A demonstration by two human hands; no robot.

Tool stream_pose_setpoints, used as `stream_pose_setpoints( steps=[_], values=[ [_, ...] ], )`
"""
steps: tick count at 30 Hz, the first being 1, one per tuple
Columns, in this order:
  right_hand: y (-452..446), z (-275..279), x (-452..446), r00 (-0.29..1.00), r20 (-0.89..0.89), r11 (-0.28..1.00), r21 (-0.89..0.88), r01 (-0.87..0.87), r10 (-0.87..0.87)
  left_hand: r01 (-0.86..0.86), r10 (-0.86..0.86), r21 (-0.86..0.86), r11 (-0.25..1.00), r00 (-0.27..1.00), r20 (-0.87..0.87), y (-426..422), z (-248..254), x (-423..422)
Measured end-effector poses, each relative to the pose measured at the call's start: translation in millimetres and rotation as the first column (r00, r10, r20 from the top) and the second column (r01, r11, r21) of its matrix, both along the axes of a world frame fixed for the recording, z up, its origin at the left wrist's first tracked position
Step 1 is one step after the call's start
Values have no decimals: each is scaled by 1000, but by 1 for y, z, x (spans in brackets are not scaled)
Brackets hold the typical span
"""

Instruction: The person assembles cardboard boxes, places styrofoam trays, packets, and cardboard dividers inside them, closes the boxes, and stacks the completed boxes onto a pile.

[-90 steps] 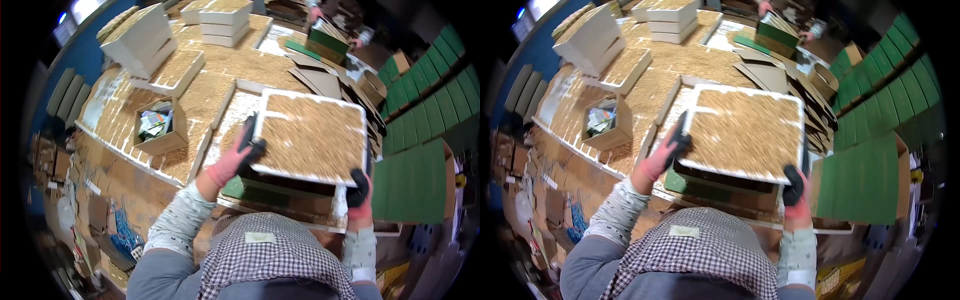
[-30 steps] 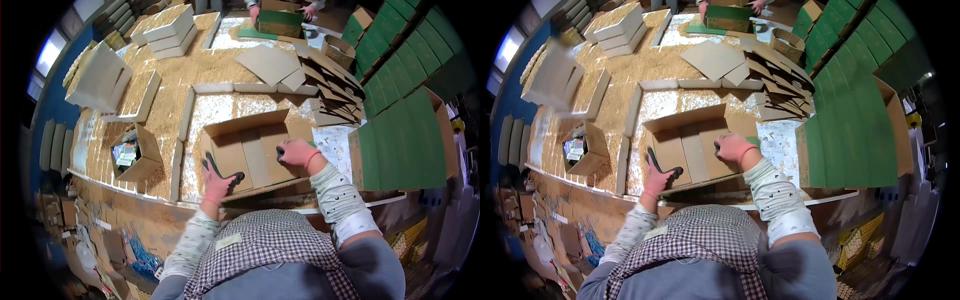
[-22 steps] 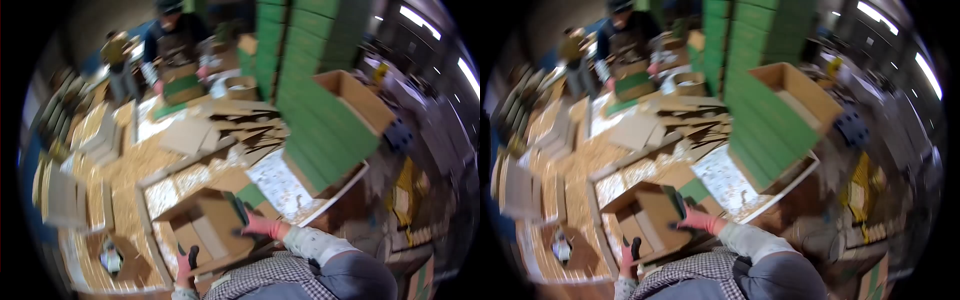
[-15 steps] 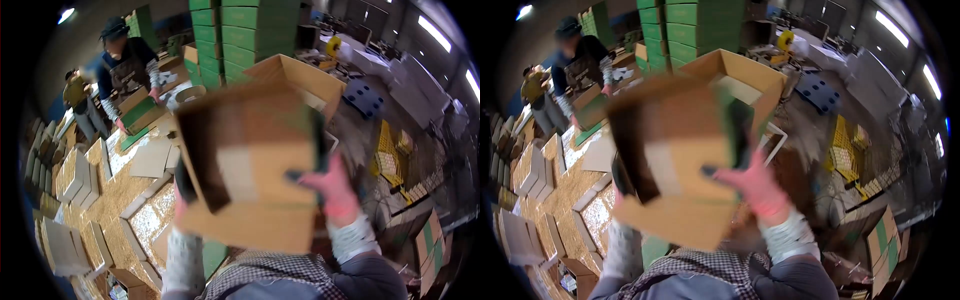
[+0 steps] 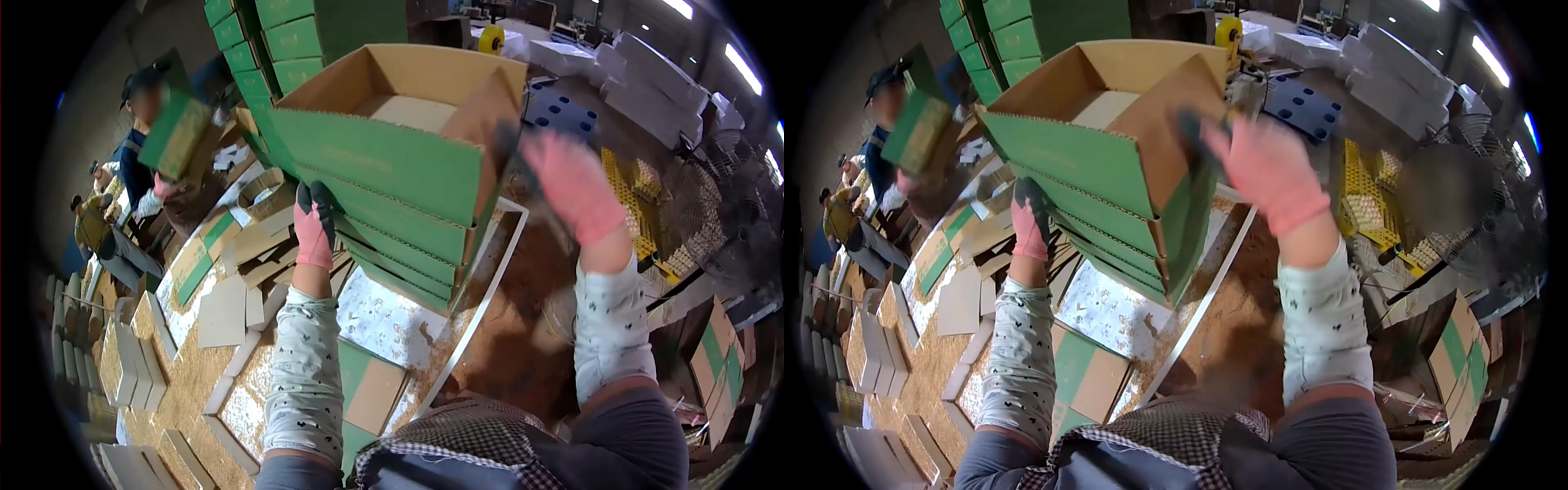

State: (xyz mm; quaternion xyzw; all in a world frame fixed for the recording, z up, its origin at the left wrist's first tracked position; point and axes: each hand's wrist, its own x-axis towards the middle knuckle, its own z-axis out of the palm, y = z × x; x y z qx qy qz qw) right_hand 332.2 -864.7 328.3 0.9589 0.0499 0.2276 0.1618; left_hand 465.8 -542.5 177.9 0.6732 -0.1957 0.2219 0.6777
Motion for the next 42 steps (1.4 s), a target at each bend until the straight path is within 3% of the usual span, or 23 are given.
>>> stream_pose_setpoints(
  steps=[1,3,4,5,7,9,10,11,15,17,19,22,25,27,29,32,33,34,35,37,38,41,42],
  values=[
    [-4,3,13,933,340,992,-72,-100,119,-22,22,-4,1000,1000,10,1,-7,5],
    [44,7,49,997,72,927,373,-42,16,83,-103,-106,991,973,-206,17,-10,0],
    [43,-20,74,843,511,882,303,-360,169,-22,21,-6,1000,996,-91,31,-31,8],
    [42,-21,73,872,471,885,341,-317,131,-24,41,94,995,982,-183,31,-13,-32],
    [39,-17,59,927,366,879,410,-244,87,-8,474,817,577,817,-327,114,-65,-67],
    [22,-38,41,901,431,416,830,-372,-54,422,708,860,287,512,-487,183,-122,-140],
    [6,-60,37,845,482,88,875,-475,-233,462,829,864,202,389,-402,209,-159,-194],
    [5,-68,13,765,574,42,807,-589,-292,353,910,919,175,299,-288,222,-190,-250],
    [79,-63,-80,516,783,311,423,-851,346,79,869,971,228,433,-239,223,-224,-342],
    [142,-73,-89,236,734,-113,392,-913,637,-251,837,968,5,531,133,226,-234,-351],
    [191,-72,-91,190,413,-42,492,-869,891,-226,875,966,127,484,-2,201,-122,-345],
    [271,-101,-93,304,63,264,352,-898,950,-423,782,906,12,568,255,169,-4,-363],
    [307,-124,-87,195,-600,437,288,-852,776,-459,809,888,-5,520,273,143,-11,-390],
    [319,-132,-60,118,-525,382,432,-817,843,-535,765,844,37,558,320,131,-29,-421],
    [348,-121,-57,270,-502,386,142,-911,821,-509,631,856,91,694,346,118,-27,-451],
    [401,-122,-58,304,-448,403,143,-904,841,-266,278,904,335,945,175,105,-1,-478],
    [413,-139,-64,291,-500,397,120,-910,816,-88,336,857,508,936,-103,118,17,-487],
    [414,-137,-81,283,-547,447,192,-873,788,-251,488,835,489,873,-23,139,25,-485],
    [408,-136,-85,230,-351,314,205,-927,908,-403,623,802,441,781,50,159,32,-478],
    [387,-136,-81,63,78,52,144,-988,995,-189,855,878,-439,213,474,188,-24,-455],
    [355,-125,-78,34,-95,65,352,-934,995,-367,938,880,301,281,-203,192,-2,-452],
    [305,-122,-98,-59,-390,154,493,-856,919,80,850,976,202,481,-215,187,19,-436],
    [295,-128,-106,-78,-467,173,472,-865,881,116,671,982,152,717,-188,195,-16,-435]
  ],
)
